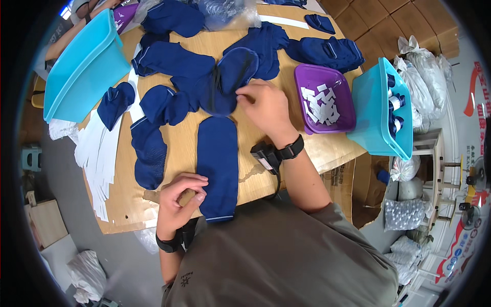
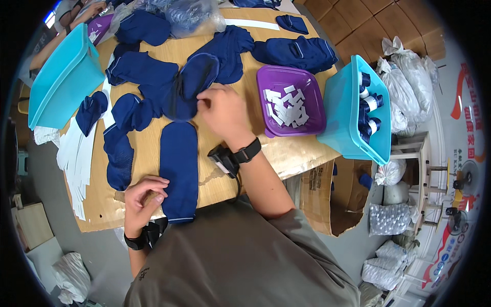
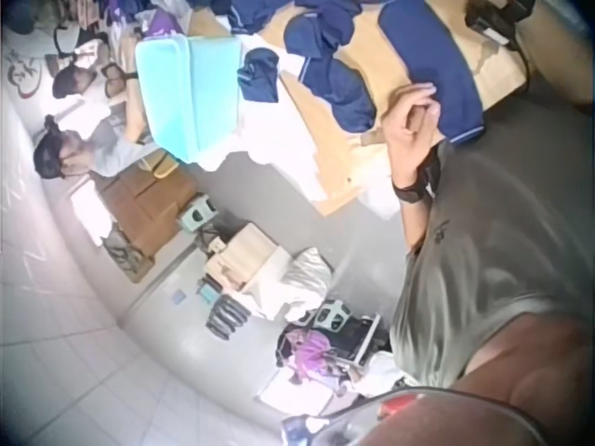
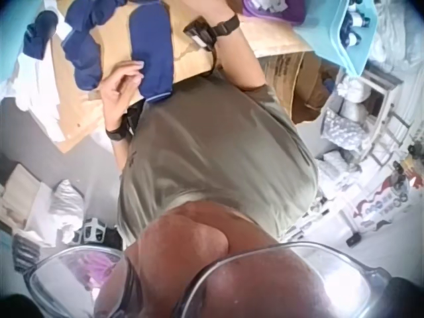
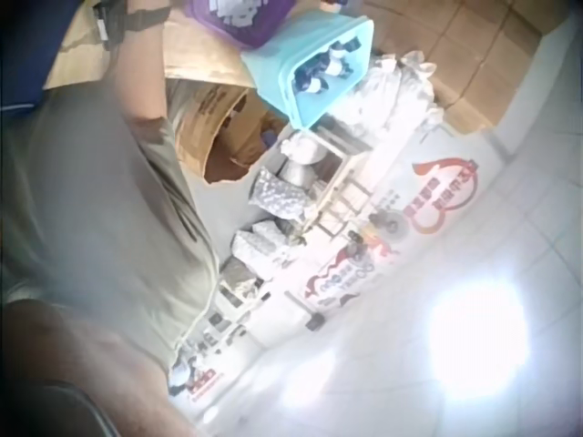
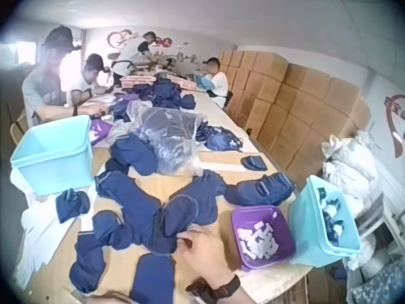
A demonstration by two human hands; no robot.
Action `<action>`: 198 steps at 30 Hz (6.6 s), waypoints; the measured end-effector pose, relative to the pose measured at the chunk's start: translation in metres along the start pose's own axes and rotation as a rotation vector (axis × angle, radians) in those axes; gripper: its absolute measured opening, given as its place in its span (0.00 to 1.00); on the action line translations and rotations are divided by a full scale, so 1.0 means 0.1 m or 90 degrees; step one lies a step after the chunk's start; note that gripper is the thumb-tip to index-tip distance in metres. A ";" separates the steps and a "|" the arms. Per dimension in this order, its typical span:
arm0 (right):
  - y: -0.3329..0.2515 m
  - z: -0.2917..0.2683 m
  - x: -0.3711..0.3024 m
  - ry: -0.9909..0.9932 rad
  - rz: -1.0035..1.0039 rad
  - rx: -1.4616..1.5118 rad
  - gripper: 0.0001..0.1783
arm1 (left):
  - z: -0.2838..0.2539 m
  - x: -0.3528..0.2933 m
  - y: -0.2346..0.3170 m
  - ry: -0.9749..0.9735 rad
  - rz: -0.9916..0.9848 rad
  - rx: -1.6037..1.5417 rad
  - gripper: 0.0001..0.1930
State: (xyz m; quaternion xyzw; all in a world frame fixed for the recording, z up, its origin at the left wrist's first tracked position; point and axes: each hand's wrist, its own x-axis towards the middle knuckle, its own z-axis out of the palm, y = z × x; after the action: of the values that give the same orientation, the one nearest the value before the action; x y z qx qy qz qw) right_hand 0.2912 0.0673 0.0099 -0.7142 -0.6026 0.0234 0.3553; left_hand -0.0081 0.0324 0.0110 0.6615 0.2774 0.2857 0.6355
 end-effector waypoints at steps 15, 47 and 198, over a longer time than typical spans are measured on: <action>0.12 -0.13 -0.08 -0.076 0.160 0.391 0.05 | -0.09 0.05 0.12 0.082 -0.003 0.063 0.06; -1.03 -0.08 -0.55 -0.053 -0.223 0.324 0.17 | 0.13 0.22 0.07 0.189 0.085 0.081 0.12; -1.13 -0.46 -0.49 -0.453 -0.148 0.514 0.10 | 0.16 0.31 0.41 0.470 0.095 0.076 0.14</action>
State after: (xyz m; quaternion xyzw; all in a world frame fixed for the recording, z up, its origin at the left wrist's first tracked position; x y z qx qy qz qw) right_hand 0.2036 0.0049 0.0862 -0.3982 -0.7035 0.4531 0.3757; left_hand 0.0248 0.0427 0.0522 0.5681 0.4548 0.5340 0.4305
